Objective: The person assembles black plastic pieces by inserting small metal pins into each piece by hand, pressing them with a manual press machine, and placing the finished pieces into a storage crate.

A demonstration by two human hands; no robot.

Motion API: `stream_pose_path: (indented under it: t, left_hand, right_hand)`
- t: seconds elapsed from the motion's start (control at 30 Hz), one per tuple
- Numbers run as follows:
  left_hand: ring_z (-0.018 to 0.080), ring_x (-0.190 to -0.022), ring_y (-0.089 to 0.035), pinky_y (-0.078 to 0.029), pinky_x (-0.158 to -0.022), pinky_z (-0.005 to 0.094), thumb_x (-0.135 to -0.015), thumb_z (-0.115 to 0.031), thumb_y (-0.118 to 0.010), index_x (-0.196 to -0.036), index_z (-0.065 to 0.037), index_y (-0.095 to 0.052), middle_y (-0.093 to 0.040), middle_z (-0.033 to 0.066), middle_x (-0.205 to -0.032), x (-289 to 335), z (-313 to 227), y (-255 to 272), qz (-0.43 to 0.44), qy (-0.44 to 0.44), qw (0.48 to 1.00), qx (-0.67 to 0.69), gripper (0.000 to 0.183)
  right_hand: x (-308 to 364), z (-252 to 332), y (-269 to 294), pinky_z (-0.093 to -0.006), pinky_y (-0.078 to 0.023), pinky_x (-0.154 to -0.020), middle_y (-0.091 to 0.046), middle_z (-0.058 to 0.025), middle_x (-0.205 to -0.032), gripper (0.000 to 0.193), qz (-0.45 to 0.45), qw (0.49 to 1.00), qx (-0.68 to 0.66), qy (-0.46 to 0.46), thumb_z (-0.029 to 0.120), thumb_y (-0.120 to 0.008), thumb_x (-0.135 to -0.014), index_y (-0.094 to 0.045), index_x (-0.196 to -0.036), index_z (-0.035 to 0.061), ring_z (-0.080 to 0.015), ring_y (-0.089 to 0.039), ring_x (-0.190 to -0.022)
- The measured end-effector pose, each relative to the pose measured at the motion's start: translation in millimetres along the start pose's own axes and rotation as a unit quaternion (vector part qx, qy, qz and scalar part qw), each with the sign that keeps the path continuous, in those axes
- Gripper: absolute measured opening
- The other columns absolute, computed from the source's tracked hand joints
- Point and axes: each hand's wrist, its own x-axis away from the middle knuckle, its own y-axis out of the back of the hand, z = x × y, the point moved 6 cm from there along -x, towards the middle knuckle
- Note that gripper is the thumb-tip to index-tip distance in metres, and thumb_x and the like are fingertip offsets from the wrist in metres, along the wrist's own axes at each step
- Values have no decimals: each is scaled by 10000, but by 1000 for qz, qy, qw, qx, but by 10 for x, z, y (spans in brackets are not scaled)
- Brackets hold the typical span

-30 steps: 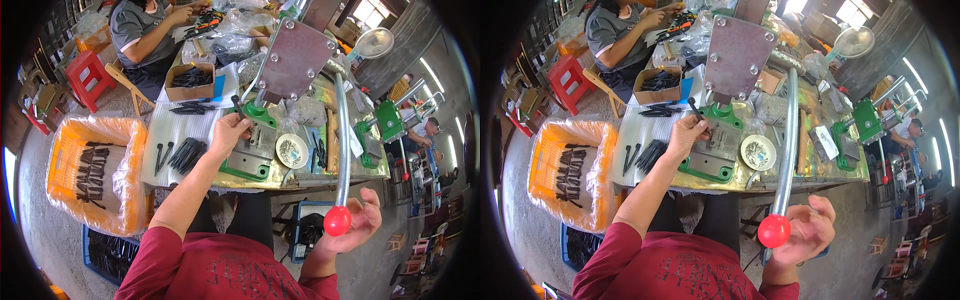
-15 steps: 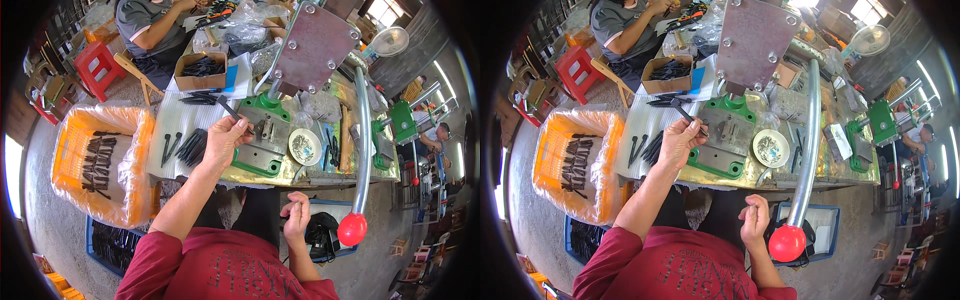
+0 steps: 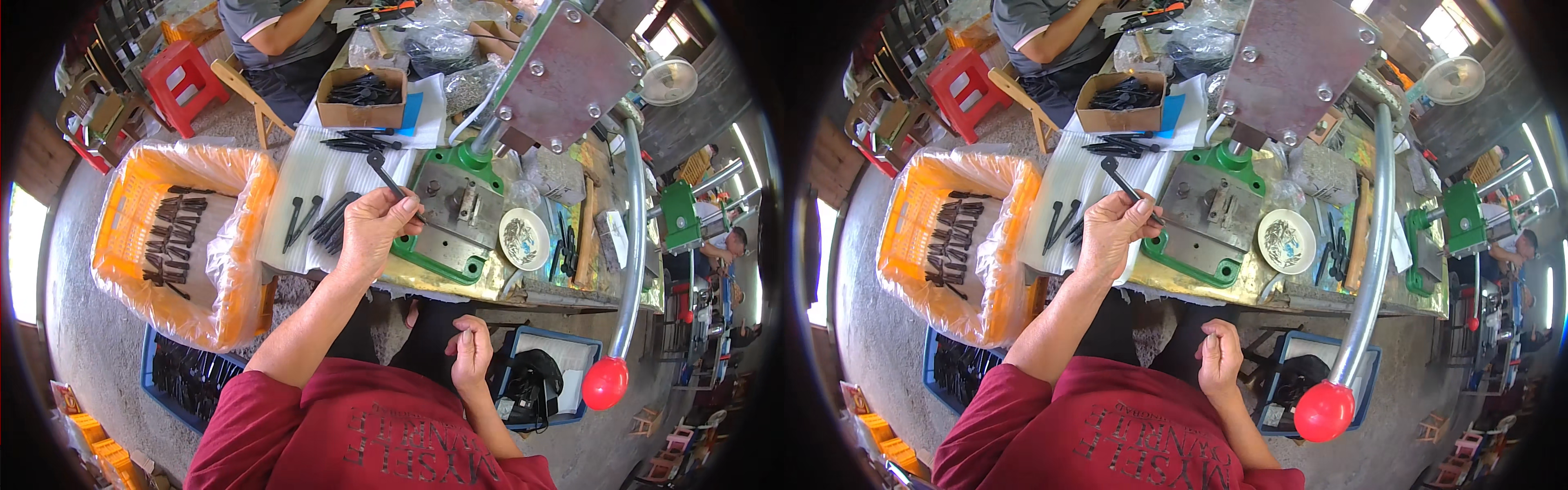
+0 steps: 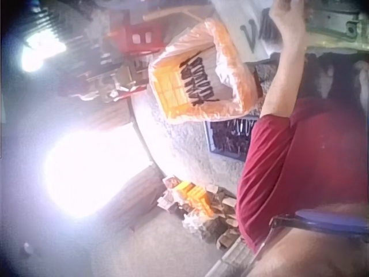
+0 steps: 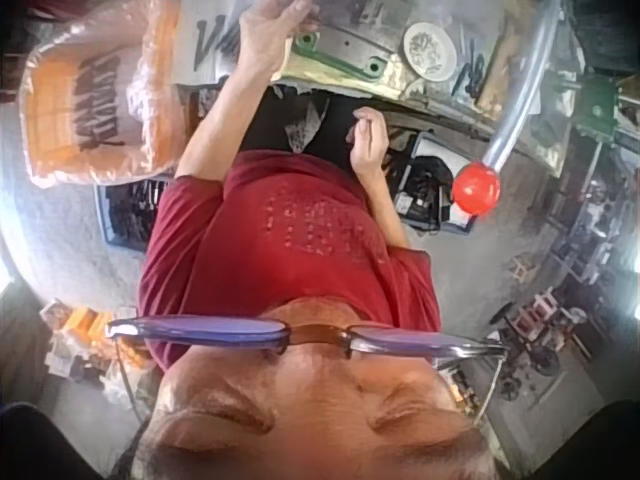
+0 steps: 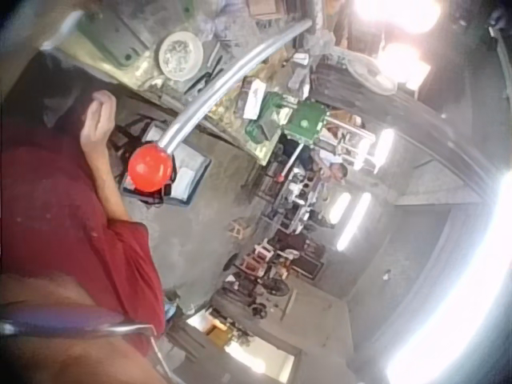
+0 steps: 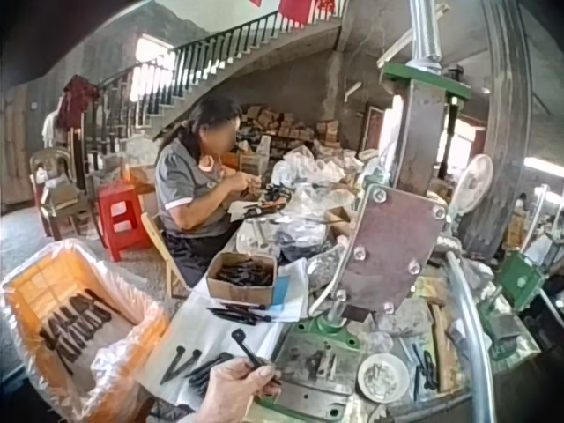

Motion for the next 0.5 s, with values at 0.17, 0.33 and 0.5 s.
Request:
stream_pose_path:
  t: [0.17, 0.33, 0.5]
  left_hand:
    - [122, -615, -574, -494, -587, 250, -775, -139, -594, -829, -7, -561, -594, 84, -750, 29, -27, 97, -17, -12, 1000, 13, 146]
    - [126, -609, -576, -492, -586, 247, -773, -135, -596, -830, 1, -557, -592, 89, -752, 53, -63, 196, -30, -16, 999, -3, 153]
    - [129, -607, -575, -489, -585, 244, -776, -128, -592, -843, 5, -554, -592, 92, -753, 61, -52, 272, -40, -20, 999, 0, 154]
  right_hand:
    - [-16, -2, -50, -203, -370, -436, -486, -106, -891, 199, 8, 1000, -10, -16, 149, -396, -871, -479, -873, -32, -87, -453, -486]
    - [-30, -17, -106, -191, -365, -432, -476, -106, -900, 201, 28, 1000, 6, -12, 159, -371, -879, -465, -872, -19, -85, -457, -470]
    - [-31, -35, -133, -190, -363, -432, -477, -102, -896, 206, 30, 999, 6, -16, 162, -372, -880, -465, -868, -21, -83, -456, -471]
